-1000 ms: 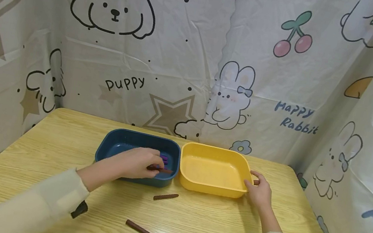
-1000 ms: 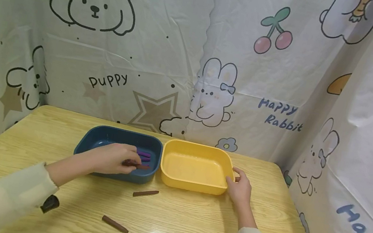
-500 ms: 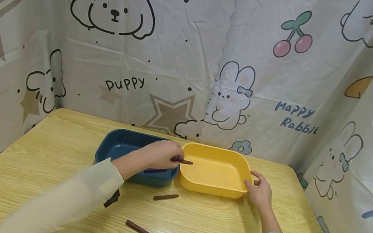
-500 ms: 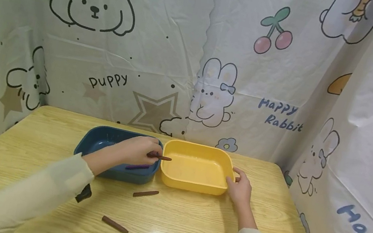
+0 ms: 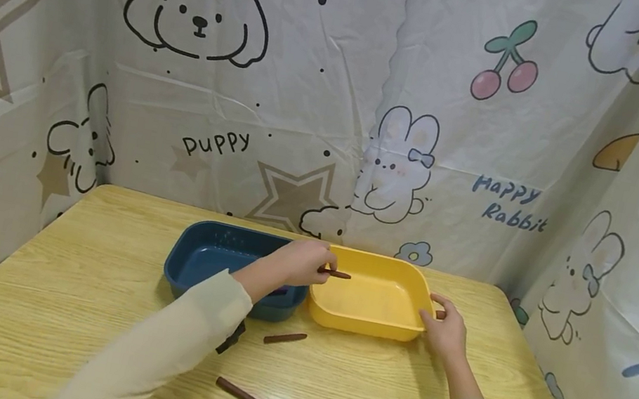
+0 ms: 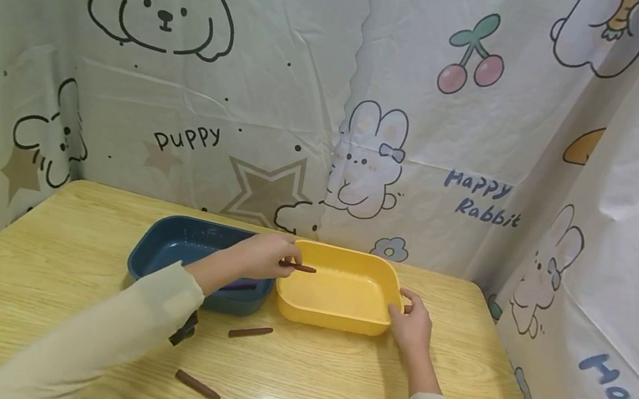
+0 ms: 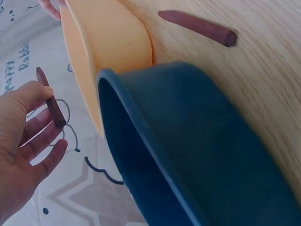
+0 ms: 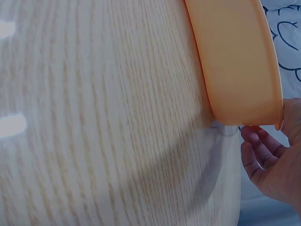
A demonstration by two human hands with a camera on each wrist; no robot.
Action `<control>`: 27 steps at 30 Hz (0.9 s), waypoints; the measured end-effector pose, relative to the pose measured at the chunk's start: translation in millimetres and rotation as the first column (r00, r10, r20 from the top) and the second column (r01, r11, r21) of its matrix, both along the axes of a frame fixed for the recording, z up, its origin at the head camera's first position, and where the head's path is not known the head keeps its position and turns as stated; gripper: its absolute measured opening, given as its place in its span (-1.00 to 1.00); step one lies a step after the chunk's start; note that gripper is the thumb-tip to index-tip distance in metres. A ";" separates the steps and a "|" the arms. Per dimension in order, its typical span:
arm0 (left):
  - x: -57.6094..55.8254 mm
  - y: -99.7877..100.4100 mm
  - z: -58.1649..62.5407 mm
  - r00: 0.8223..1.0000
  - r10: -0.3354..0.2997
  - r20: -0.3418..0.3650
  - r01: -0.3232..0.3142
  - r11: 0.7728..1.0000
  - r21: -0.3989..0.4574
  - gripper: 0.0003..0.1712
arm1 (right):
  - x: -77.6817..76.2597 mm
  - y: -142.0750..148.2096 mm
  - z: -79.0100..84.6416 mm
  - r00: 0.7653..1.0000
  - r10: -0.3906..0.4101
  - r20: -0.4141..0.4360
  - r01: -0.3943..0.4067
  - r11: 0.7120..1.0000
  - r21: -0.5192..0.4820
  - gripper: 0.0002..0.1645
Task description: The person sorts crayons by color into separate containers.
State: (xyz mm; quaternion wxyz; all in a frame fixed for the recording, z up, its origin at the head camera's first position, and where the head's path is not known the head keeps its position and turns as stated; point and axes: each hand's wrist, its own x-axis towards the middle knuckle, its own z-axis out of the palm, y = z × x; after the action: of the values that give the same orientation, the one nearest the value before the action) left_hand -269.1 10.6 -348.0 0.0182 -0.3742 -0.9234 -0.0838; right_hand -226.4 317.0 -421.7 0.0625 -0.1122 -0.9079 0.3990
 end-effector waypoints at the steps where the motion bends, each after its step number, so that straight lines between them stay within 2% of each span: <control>1: -1.3 2.5 -1.1 1.000 0.003 0.001 -0.003 1.000 -0.003 -0.81 | 0.3 0.0 0.0 1.000 0.000 0.001 0.000 1.000 -0.003 -0.39; 13: -7.8 21.2 -9.9 0.999 0.002 -0.053 -0.003 1.000 -0.030 -0.80 | 0.2 -0.6 0.3 1.000 -0.006 -0.004 0.006 1.000 -0.009 -0.39; 27: -10.1 24.5 -15.7 0.999 0.011 -0.035 -0.012 0.999 -0.044 -0.73 | -1.8 1.6 -1.2 1.000 -0.007 -0.009 0.007 1.000 0.003 -0.40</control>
State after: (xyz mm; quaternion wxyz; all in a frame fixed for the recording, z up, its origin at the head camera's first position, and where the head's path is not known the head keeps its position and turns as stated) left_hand -279.2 35.1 -363.6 0.0263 -0.3705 -0.9267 -0.0569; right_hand -228.2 318.6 -422.9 0.0681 -0.1133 -0.9078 0.3980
